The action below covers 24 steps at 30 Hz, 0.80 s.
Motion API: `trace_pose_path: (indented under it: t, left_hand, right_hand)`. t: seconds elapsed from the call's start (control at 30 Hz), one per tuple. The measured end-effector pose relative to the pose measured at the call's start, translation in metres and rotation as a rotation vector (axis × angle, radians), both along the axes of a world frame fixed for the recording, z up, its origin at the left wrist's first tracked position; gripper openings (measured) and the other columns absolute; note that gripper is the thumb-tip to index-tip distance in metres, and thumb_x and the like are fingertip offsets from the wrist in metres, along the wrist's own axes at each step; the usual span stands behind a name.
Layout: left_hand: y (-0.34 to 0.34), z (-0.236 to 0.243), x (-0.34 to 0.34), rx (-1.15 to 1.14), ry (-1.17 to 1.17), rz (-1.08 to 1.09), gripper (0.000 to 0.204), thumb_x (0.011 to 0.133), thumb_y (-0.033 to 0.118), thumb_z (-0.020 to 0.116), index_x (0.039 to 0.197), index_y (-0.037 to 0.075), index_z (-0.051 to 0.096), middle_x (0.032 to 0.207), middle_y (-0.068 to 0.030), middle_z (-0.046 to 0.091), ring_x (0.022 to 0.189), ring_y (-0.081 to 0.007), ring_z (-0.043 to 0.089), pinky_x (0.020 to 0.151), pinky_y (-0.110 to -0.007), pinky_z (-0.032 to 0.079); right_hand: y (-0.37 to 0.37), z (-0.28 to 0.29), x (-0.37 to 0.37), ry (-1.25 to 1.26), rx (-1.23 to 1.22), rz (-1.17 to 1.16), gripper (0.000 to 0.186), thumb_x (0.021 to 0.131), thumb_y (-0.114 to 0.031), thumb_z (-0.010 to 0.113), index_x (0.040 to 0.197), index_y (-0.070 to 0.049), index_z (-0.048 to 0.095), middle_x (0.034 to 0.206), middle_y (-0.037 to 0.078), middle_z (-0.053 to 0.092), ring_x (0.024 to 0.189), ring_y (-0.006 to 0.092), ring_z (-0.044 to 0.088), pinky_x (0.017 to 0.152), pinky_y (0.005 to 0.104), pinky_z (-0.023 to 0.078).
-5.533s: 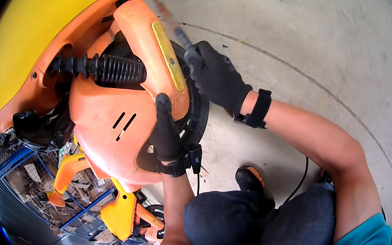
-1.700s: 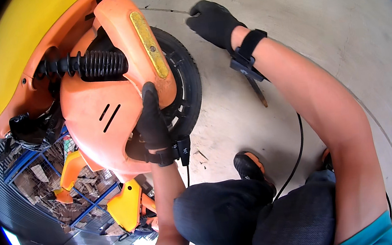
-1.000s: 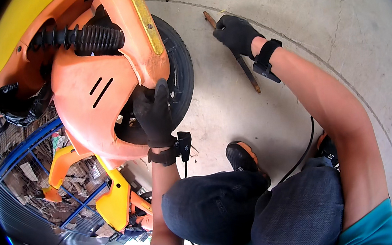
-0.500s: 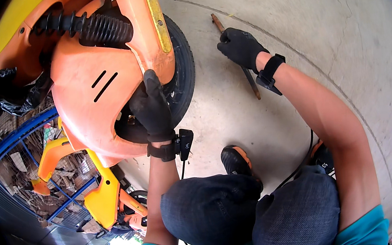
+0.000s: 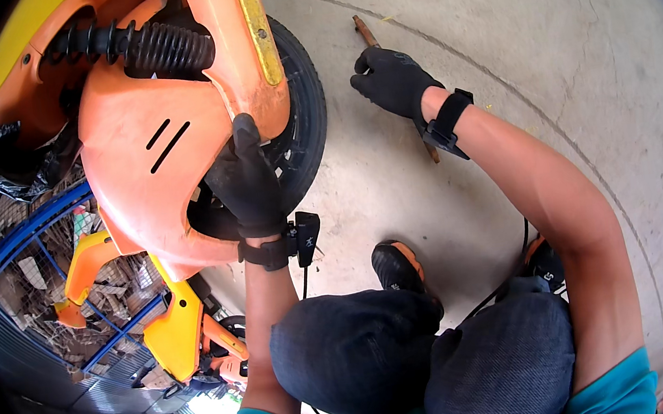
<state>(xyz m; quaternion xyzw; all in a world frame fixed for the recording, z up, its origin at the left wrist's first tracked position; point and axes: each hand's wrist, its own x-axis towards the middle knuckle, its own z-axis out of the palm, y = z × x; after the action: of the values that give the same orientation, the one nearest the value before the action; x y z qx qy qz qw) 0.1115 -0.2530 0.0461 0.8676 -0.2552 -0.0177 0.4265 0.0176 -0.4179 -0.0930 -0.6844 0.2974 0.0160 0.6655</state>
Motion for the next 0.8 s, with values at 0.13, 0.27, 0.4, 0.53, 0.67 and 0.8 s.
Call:
trace_pose_path:
  t: [0.13,0.27,0.4,0.53,0.67,0.8]
  left_hand:
    - [0.004,-0.002,0.006,-0.084,0.001,-0.032,0.034,0.088,0.016,0.067,0.111,-0.007,0.058,0.11,-0.0139,0.064,0.099,-0.0247,0.06,0.088,-0.036,0.046]
    - [-0.004,-0.005,0.001,-0.043,-0.027,0.009,0.03,0.089,0.022,0.068,0.099,-0.006,0.063,0.09,-0.0067,0.065,0.076,-0.0133,0.058,0.069,-0.028,0.047]
    - [-0.002,0.015,-0.004,0.126,0.052,0.015,0.041,0.088,0.025,0.069,0.113,-0.005,0.058,0.113,-0.0123,0.062,0.099,-0.0223,0.058,0.089,-0.034,0.045]
    - [0.001,0.012,-0.003,0.021,0.033,0.004,0.041,0.087,0.025,0.07,0.113,-0.004,0.058,0.108,-0.0095,0.063,0.094,-0.018,0.059,0.084,-0.032,0.046]
    - [-0.006,0.013,-0.007,-0.04,0.129,0.045,0.039,0.087,0.023,0.07,0.112,-0.004,0.058,0.106,-0.0079,0.063,0.091,-0.0153,0.058,0.08,-0.03,0.047]
    - [-0.004,0.015,-0.007,-0.008,0.084,-0.019,0.036,0.087,0.019,0.071,0.112,-0.004,0.059,0.106,-0.0064,0.063,0.092,-0.0128,0.058,0.08,-0.029,0.048]
  right_hand:
    - [0.002,-0.001,-0.001,0.047,-0.121,0.043,0.039,0.084,-0.031,0.058,0.111,-0.002,0.056,0.098,0.017,0.066,0.092,0.0294,0.064,0.082,0.0378,0.048]
    - [-0.004,-0.015,-0.014,0.137,-0.383,0.022,0.045,0.085,-0.031,0.059,0.117,0.0,0.052,0.108,0.021,0.064,0.103,0.0357,0.061,0.088,0.0426,0.048]
    - [-0.007,-0.008,-0.017,0.271,-0.43,0.051,0.039,0.085,-0.03,0.06,0.111,-0.001,0.052,0.106,0.022,0.064,0.101,0.0355,0.062,0.085,0.0433,0.05]
    - [0.007,-0.025,-0.023,0.284,-0.53,0.165,0.033,0.087,-0.025,0.059,0.109,-0.002,0.052,0.097,0.019,0.067,0.093,0.0343,0.066,0.079,0.0436,0.052]
    - [0.016,-0.035,-0.024,0.244,-0.651,0.133,0.019,0.089,-0.013,0.05,0.104,-0.002,0.053,0.085,0.017,0.068,0.08,0.0327,0.069,0.066,0.044,0.054]
    - [0.013,-0.031,-0.02,0.35,-0.52,0.217,0.032,0.084,-0.017,0.058,0.111,-0.002,0.048,0.098,0.02,0.065,0.092,0.0344,0.064,0.078,0.0439,0.051]
